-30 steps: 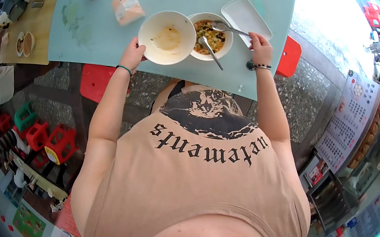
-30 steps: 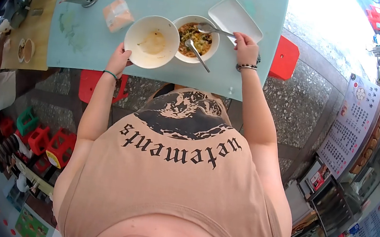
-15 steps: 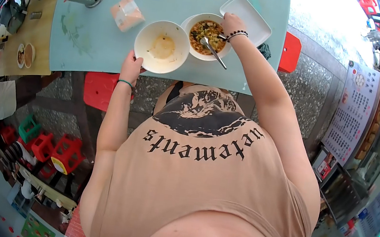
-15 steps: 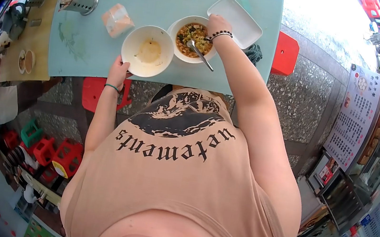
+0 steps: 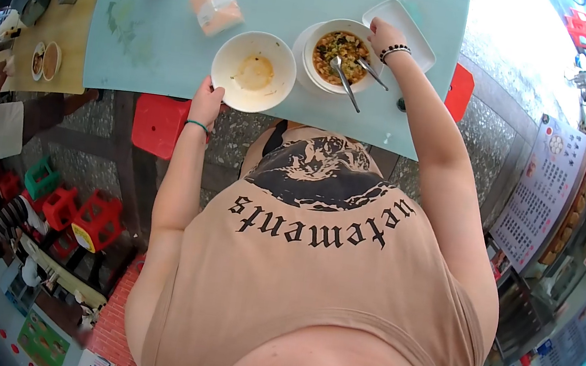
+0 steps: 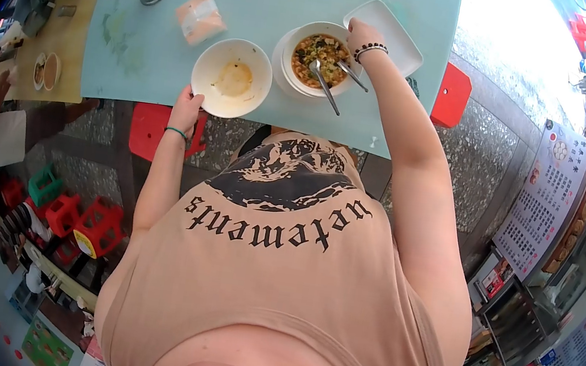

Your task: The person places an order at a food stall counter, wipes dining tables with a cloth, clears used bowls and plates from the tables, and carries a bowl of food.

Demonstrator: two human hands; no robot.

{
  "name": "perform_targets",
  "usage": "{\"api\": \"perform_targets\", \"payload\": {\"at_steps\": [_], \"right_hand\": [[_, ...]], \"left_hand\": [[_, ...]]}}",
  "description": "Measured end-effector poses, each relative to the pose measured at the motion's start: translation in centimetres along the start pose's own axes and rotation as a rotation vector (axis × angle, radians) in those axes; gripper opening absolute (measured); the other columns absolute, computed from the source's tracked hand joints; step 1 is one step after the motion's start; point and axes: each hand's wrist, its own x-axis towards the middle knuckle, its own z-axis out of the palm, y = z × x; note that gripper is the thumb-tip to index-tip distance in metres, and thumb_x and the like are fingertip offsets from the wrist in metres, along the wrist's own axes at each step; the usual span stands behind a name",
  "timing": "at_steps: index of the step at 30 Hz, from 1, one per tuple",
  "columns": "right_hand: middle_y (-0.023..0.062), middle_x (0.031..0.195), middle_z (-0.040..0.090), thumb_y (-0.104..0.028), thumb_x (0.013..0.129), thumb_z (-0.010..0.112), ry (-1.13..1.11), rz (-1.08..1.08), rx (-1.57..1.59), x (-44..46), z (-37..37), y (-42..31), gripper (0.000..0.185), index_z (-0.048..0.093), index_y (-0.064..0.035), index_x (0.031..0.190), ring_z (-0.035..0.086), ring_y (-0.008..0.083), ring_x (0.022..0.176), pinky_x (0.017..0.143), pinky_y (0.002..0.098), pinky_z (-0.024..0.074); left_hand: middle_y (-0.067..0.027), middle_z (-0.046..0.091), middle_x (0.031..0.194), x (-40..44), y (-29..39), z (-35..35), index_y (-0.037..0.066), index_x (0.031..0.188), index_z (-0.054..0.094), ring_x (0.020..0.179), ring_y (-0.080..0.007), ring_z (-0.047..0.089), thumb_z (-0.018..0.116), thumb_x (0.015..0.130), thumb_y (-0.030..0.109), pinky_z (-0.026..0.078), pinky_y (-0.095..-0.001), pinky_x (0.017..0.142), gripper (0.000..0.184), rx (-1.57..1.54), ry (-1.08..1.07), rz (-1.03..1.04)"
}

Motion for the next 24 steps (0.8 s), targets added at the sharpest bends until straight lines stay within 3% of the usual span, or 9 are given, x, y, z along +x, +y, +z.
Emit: {"api": "perform_targets", "payload": {"at_steps": [12, 21, 24], "right_hand": [[0.0121, 0.096, 0.064, -0.017, 0.077, 0.059, -0.021, -0.056, 0.074, -0.1, 1.1, 0.3, 0.022, 0.064, -0.0093, 0.097, 0.059, 0.0290, 0.093, 0.081, 0.0383, 0.0470], [0.0132, 0.093, 0.065, -0.019, 0.077, 0.061, -0.019, -0.019, 0.239, -1.4, -1.0, 1.1, 0.024, 0.065, -0.0087, 0.099, 0.061, 0.0283, 0.088, 0.078, 0.0371, 0.0475], [0.0131, 0.093, 0.065, -0.020, 0.077, 0.060, 0.008, -0.026, 0.227, -2.3, -3.1, 0.9, 0.024, 0.064, -0.0082, 0.098, 0.061, 0.0282, 0.088, 0.078, 0.0371, 0.0473]], "left_hand": [[-0.0065, 0.058, 0.094, -0.1, -0.1, -0.5, 0.002, 0.110, 0.048, 0.075, -0.0122, 0.058, 0.043, 0.082, 0.004, 0.049, -0.0246, 0.059, 0.029, -0.003, 0.010, 0.030], [-0.0095, 0.057, 0.095, 0.1, 1.8, 0.0, 0.000, 0.110, 0.048, 0.079, -0.0165, 0.059, 0.042, 0.082, 0.001, 0.052, -0.0301, 0.066, 0.028, 0.029, -0.010, 0.052], [-0.0096, 0.056, 0.103, 1.0, 3.2, 0.9, 0.001, 0.117, 0.045, 0.087, -0.0162, 0.059, 0.041, 0.083, 0.001, 0.052, -0.0317, 0.075, 0.034, 0.085, -0.106, -0.027]]}}
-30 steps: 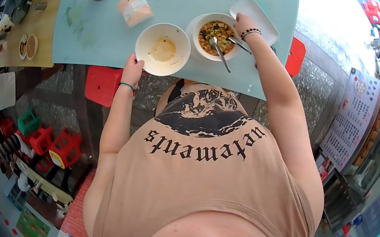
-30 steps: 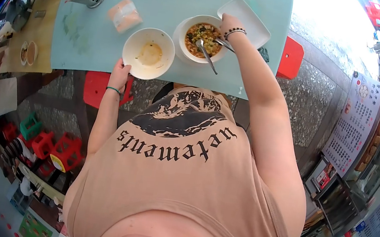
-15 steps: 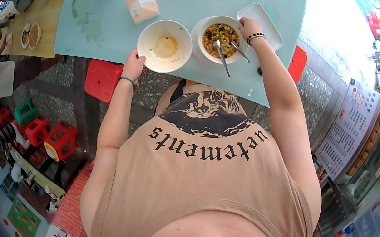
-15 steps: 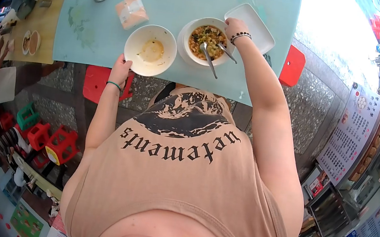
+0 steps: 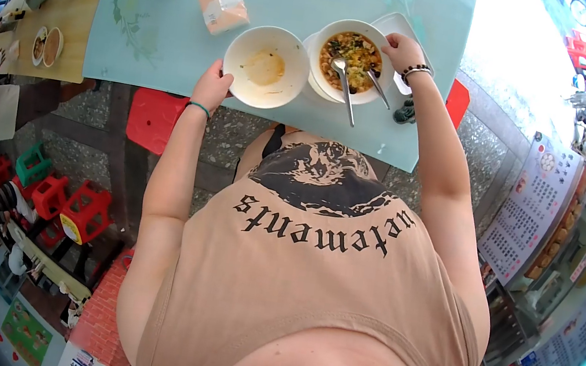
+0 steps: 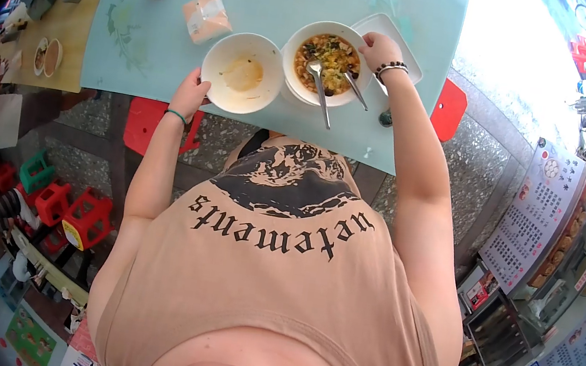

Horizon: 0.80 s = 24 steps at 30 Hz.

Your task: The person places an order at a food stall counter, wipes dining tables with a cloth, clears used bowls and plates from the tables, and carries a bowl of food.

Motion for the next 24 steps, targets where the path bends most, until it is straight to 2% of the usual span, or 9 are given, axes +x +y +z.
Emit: {"api": "perform_targets", "payload": {"at_steps": [2, 6, 14, 19, 22, 24], "right_hand": [[0.0126, 0.093, 0.065, -0.020, 0.077, 0.060, -0.009, 0.008, -0.010, -0.2, -1.2, -0.1, 0.025, 0.064, -0.0083, 0.099, 0.061, 0.0277, 0.088, 0.079, 0.0365, 0.0473], [0.0120, 0.092, 0.065, -0.021, 0.076, 0.061, 0.006, 0.013, 0.006, -0.3, -2.1, 0.1, 0.026, 0.065, -0.0077, 0.099, 0.061, 0.0268, 0.088, 0.080, 0.0353, 0.0473], [0.0113, 0.091, 0.065, -0.019, 0.075, 0.063, -0.007, 0.017, -0.076, 0.0, 0.5, -0.5, 0.023, 0.066, -0.0089, 0.096, 0.061, 0.0270, 0.087, 0.077, 0.0368, 0.0473], [0.0116, 0.097, 0.064, -0.018, 0.075, 0.064, -0.016, 0.084, -0.077, 0.5, 3.5, 0.2, 0.026, 0.065, -0.0096, 0.099, 0.060, 0.0278, 0.092, 0.081, 0.0365, 0.0474], [0.0122, 0.097, 0.064, -0.017, 0.074, 0.064, -0.023, 0.088, -0.067, 0.8, 4.7, 0.9, 0.026, 0.065, -0.0100, 0.099, 0.060, 0.0280, 0.093, 0.081, 0.0368, 0.0473], [0.0133, 0.095, 0.064, -0.018, 0.074, 0.064, -0.009, 0.085, -0.040, 0.7, 5.1, 1.2, 0.023, 0.065, -0.0093, 0.096, 0.060, 0.0284, 0.091, 0.079, 0.0370, 0.0476]], "left_hand": [[-0.0124, 0.058, 0.096, 1.2, 0.8, 1.0, -0.002, 0.114, 0.048, 0.082, -0.0192, 0.061, 0.045, 0.081, 0.004, 0.054, -0.0318, 0.069, 0.033, 0.069, -0.044, 0.076], [-0.0131, 0.058, 0.096, 3.6, 2.9, 4.3, -0.002, 0.116, 0.047, 0.084, -0.0197, 0.061, 0.046, 0.080, 0.005, 0.055, -0.0319, 0.069, 0.036, 0.147, -0.124, 0.119], [-0.0133, 0.058, 0.099, 6.8, 3.2, 10.3, 0.000, 0.113, 0.049, 0.085, -0.0209, 0.062, 0.047, 0.080, 0.003, 0.056, -0.0319, 0.071, 0.033, 0.196, -0.294, -0.010], [-0.0140, 0.058, 0.100, 7.7, 2.5, 11.3, 0.001, 0.114, 0.047, 0.085, -0.0203, 0.062, 0.049, 0.080, 0.001, 0.056, -0.0303, 0.071, 0.034, 0.233, -0.335, -0.057], [-0.0136, 0.059, 0.096, 7.9, 2.5, 11.0, 0.002, 0.116, 0.045, 0.083, -0.0214, 0.062, 0.050, 0.082, 0.005, 0.054, -0.0305, 0.072, 0.034, 0.333, -0.377, -0.036], [-0.0139, 0.055, 0.107, 9.1, 1.5, 10.8, 0.004, 0.122, 0.039, 0.097, -0.0233, 0.057, 0.050, 0.085, 0.017, 0.049, -0.0397, 0.083, 0.040, 0.498, -0.387, -0.032]]}}
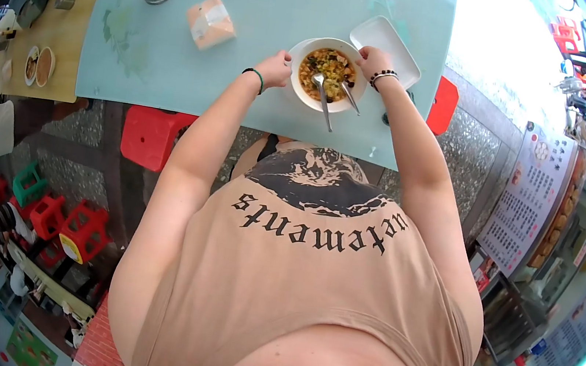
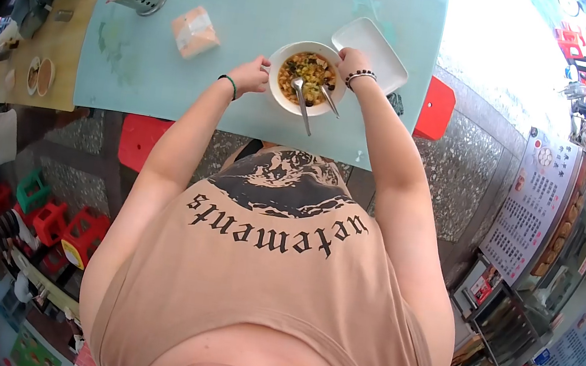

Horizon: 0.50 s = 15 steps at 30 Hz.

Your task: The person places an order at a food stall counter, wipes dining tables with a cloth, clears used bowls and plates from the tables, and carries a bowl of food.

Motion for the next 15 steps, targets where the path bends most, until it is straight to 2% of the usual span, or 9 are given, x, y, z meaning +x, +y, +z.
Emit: {"api": "perform_targets", "payload": {"at_steps": [1, 3, 4, 6, 7, 8, 10, 12, 15], "right_hand": [[0.0128, 0.093, 0.064, -0.019, 0.074, 0.065, 0.007, -0.001, 0.035, 0.1, 0.6, 0.6, 0.023, 0.064, -0.0075, 0.094, 0.061, 0.0273, 0.088, 0.078, 0.0362, 0.0479], [0.0122, 0.088, 0.064, -0.024, 0.073, 0.068, 0.049, -0.008, 0.055, -0.5, 0.4, 0.8, 0.026, 0.062, -0.0040, 0.090, 0.061, 0.0249, 0.083, 0.075, 0.0344, 0.0482], [0.0122, 0.088, 0.064, -0.024, 0.073, 0.068, 0.052, 0.004, 0.058, -0.6, 0.5, 0.8, 0.026, 0.062, -0.0040, 0.090, 0.061, 0.0249, 0.083, 0.075, 0.0344, 0.0482], [0.0124, 0.084, 0.064, -0.028, 0.074, 0.067, 0.088, 0.094, 0.170, -1.0, 0.5, 1.1, 0.028, 0.061, -0.0043, 0.087, 0.061, 0.0266, 0.081, 0.073, 0.0352, 0.0483], [0.0148, 0.091, 0.064, -0.039, 0.081, 0.059, 0.050, 0.110, 0.207, -1.4, 0.8, 1.2, 0.041, 0.060, -0.0012, 0.096, 0.060, 0.0266, 0.089, 0.079, 0.0348, 0.0462], [0.0148, 0.091, 0.064, -0.039, 0.081, 0.059, 0.062, 0.130, 0.216, -0.9, 2.4, 2.4, 0.041, 0.060, -0.0012, 0.096, 0.060, 0.0266, 0.089, 0.079, 0.0348, 0.0462], [0.0183, 0.103, 0.062, -0.051, 0.086, 0.045, -0.131, 0.155, 0.576, 0.2, 5.4, 3.6, 0.056, 0.059, 0.0004, 0.106, 0.056, 0.0287, 0.101, 0.088, 0.0352, 0.0416], [0.0204, 0.116, 0.056, -0.057, 0.088, 0.034, -0.113, 0.254, 0.606, -3.2, 3.1, 0.3, 0.068, 0.053, 0.0011, 0.118, 0.052, 0.0304, 0.109, 0.094, 0.0355, 0.0369], [0.0192, 0.117, 0.055, -0.056, 0.088, 0.033, -0.174, 0.265, 0.725, -2.8, 4.0, 0.8, 0.068, 0.048, 0.0016, 0.122, 0.054, 0.0288, 0.106, 0.092, 0.0353, 0.0382]], "left_hand": [[-0.0139, 0.055, 0.107, -0.4, 0.5, 0.4, 0.004, 0.122, 0.039, 0.097, -0.0233, 0.057, 0.050, 0.085, 0.017, 0.049, -0.0397, 0.083, 0.040, 0.007, -0.011, 0.001], [-0.0124, 0.043, 0.126, -2.3, 1.8, 1.6, 0.009, 0.131, 0.032, 0.116, -0.0230, 0.043, 0.044, 0.090, 0.029, 0.041, -0.0439, 0.095, 0.047, -0.296, 0.015, -0.096], [-0.0124, 0.043, 0.126, -2.3, 1.3, 2.1, 0.009, 0.131, 0.032, 0.116, -0.0230, 0.043, 0.044, 0.090, 0.029, 0.041, -0.0439, 0.095, 0.047, -0.288, 0.004, -0.096], [-0.0108, 0.039, 0.131, -2.1, 0.4, 3.0, 0.013, 0.134, 0.028, 0.121, -0.0242, 0.038, 0.033, 0.094, 0.038, 0.036, -0.0478, 0.098, 0.048, -0.764, -0.159, -0.007], [-0.0117, 0.035, 0.136, -2.3, 0.5, 3.5, 0.012, 0.135, 0.026, 0.125, -0.0264, 0.034, 0.024, 0.096, 0.038, 0.031, -0.0534, 0.099, 0.047, -0.879, -0.164, -0.004], [-0.0117, 0.035, 0.136, -2.3, 0.5, 3.8, 0.012, 0.135, 0.026, 0.125, -0.0264, 0.034, 0.024, 0.096, 0.038, 0.031, -0.0534, 0.099, 0.047, -0.861, -0.182, -0.007], [-0.0134, 0.035, 0.136, -2.4, 0.5, 4.1, 0.009, 0.136, 0.025, 0.125, -0.0279, 0.036, 0.020, 0.096, 0.041, 0.033, -0.0528, 0.099, 0.052, -1.024, -0.262, 0.074], [-0.0145, 0.037, 0.135, -3.2, 1.1, 4.1, 0.005, 0.135, 0.027, 0.123, -0.0288, 0.039, 0.017, 0.096, 0.042, 0.035, -0.0523, 0.098, 0.054, -1.012, -0.236, 0.059], [-0.0124, 0.042, 0.129, -3.5, 1.4, 3.3, 0.007, 0.131, 0.034, 0.119, -0.0270, 0.044, 0.023, 0.095, 0.041, 0.042, -0.0517, 0.092, 0.051, -1.011, -0.207, 0.033]]}}
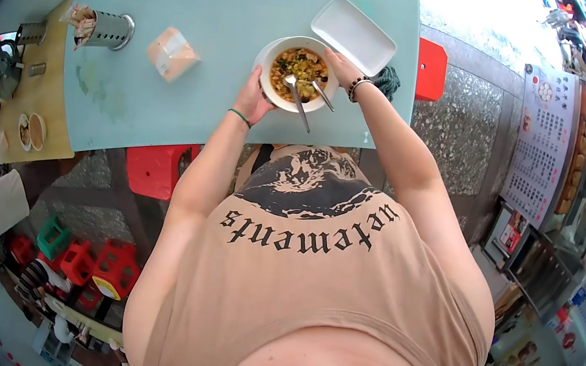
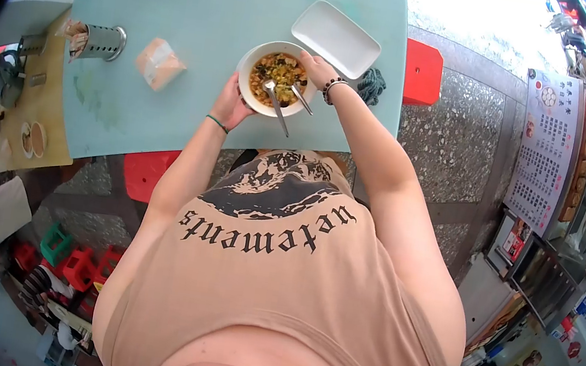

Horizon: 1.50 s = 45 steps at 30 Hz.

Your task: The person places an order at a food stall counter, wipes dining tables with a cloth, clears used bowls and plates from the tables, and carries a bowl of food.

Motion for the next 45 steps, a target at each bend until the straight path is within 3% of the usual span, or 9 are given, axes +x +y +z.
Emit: {"api": "perform_targets", "payload": {"at_steps": [8, 16, 24, 27, 29, 32, 39, 41, 45], "right_hand": [[0.0099, 0.113, 0.055, -0.058, 0.089, 0.034, 0.017, 0.036, 0.395, -3.5, -1.0, -3.7, 0.066, 0.043, -0.0039, 0.126, 0.056, 0.0164, 0.096, 0.081, 0.0336, 0.0479], [0.0095, 0.113, 0.056, -0.054, 0.089, 0.040, 0.205, 0.051, 0.620, -1.6, -10.9, -1.5, 0.060, 0.047, -0.0046, 0.123, 0.058, 0.0188, 0.097, 0.083, 0.0362, 0.0485], [0.0107, 0.111, 0.057, -0.052, 0.090, 0.039, 0.303, 0.079, 0.722, 1.1, -9.7, -0.3, 0.060, 0.047, -0.0016, 0.121, 0.061, 0.0185, 0.092, 0.077, 0.0340, 0.0521], [0.0131, 0.114, 0.056, -0.051, 0.091, 0.036, 0.281, 0.062, 0.717, 2.5, -9.3, 0.5, 0.061, 0.044, -0.0008, 0.124, 0.056, 0.0223, 0.102, 0.086, 0.0365, 0.0470], [0.0159, 0.120, 0.052, -0.052, 0.091, 0.032, 0.552, -0.044, 0.130, 3.7, -9.6, 1.5, 0.065, 0.039, -0.0004, 0.129, 0.047, 0.0277, 0.115, 0.097, 0.0387, 0.0362], [0.0188, 0.127, 0.047, -0.055, 0.091, 0.028, 0.570, 0.126, 0.626, 1.8, -8.7, 0.4, 0.068, 0.039, -0.0011, 0.131, 0.037, 0.0321, 0.124, 0.103, 0.0388, 0.0268], [0.0150, 0.125, 0.050, -0.056, 0.089, 0.036, 0.504, 0.180, 0.756, -1.3, -8.7, -1.6, 0.069, 0.044, 0.0013, 0.128, 0.048, 0.0256, 0.112, 0.092, 0.0350, 0.0378], [0.0133, 0.120, 0.053, -0.057, 0.089, 0.036, 0.582, 0.176, 0.618, -1.2, -8.0, -1.4, 0.069, 0.045, 0.0012, 0.126, 0.052, 0.0238, 0.107, 0.089, 0.0340, 0.0401], [0.0118, 0.117, 0.055, -0.056, 0.089, 0.037, 0.488, 0.144, 0.678, -0.9, -6.3, -1.1, 0.067, 0.047, 0.0013, 0.124, 0.053, 0.0216, 0.104, 0.087, 0.0319, 0.0409]], "left_hand": [[-0.0114, 0.043, 0.128, 0.6, 6.1, 1.4, 0.006, 0.130, 0.036, 0.118, -0.0263, 0.044, 0.025, 0.094, 0.043, 0.043, -0.0525, 0.092, 0.053, 0.213, -0.061, -0.070], [-0.0099, 0.028, 0.139, 8.8, 7.5, 13.8, 0.012, 0.135, 0.029, 0.123, -0.0256, 0.035, 0.031, 0.093, 0.046, 0.038, -0.0526, 0.095, 0.054, 0.525, -0.062, -0.089], [-0.0109, 0.028, 0.143, 19.8, 4.9, 8.4, 0.013, 0.140, 0.022, 0.128, -0.0205, 0.032, 0.027, 0.095, 0.043, 0.026, -0.0466, 0.104, 0.054, 0.704, 0.008, -0.014], [-0.0199, 0.041, 0.132, 18.5, 6.3, 9.2, 0.016, 0.137, 0.031, 0.119, -0.0331, 0.042, 0.027, 0.091, 0.049, 0.036, -0.0470, 0.096, 0.057, 1.114, 0.201, 0.042], [-0.0144, 0.039, 0.137, 21.2, 6.8, 7.4, 0.011, 0.134, 0.037, 0.125, -0.0291, 0.037, 0.026, 0.095, 0.040, 0.026, -0.0388, 0.105, 0.050, 1.446, 0.285, 0.092], [-0.0141, 0.045, 0.131, 22.1, 5.3, 6.6, 0.012, 0.130, 0.043, 0.121, -0.0355, 0.039, 0.023, 0.094, 0.040, 0.027, -0.0385, 0.104, 0.050, 1.366, 0.157, 0.338], [-0.0128, 0.048, 0.129, 19.7, 4.7, 8.9, 0.013, 0.131, 0.042, 0.120, -0.0369, 0.039, 0.022, 0.094, 0.042, 0.029, -0.0418, 0.102, 0.051, 1.328, 0.271, 0.243], [-0.0266, 0.041, 0.128, 20.4, 4.4, 7.5, 0.028, 0.131, 0.041, 0.120, -0.0437, 0.034, 0.017, 0.093, 0.043, 0.026, -0.0518, 0.101, 0.048, 1.483, 0.274, 0.326], [-0.0207, 0.042, 0.131, 17.3, 6.2, 7.2, 0.027, 0.132, 0.040, 0.117, -0.0432, 0.037, 0.016, 0.093, 0.042, 0.027, -0.0514, 0.100, 0.048, 1.417, 0.355, 0.169]]}}
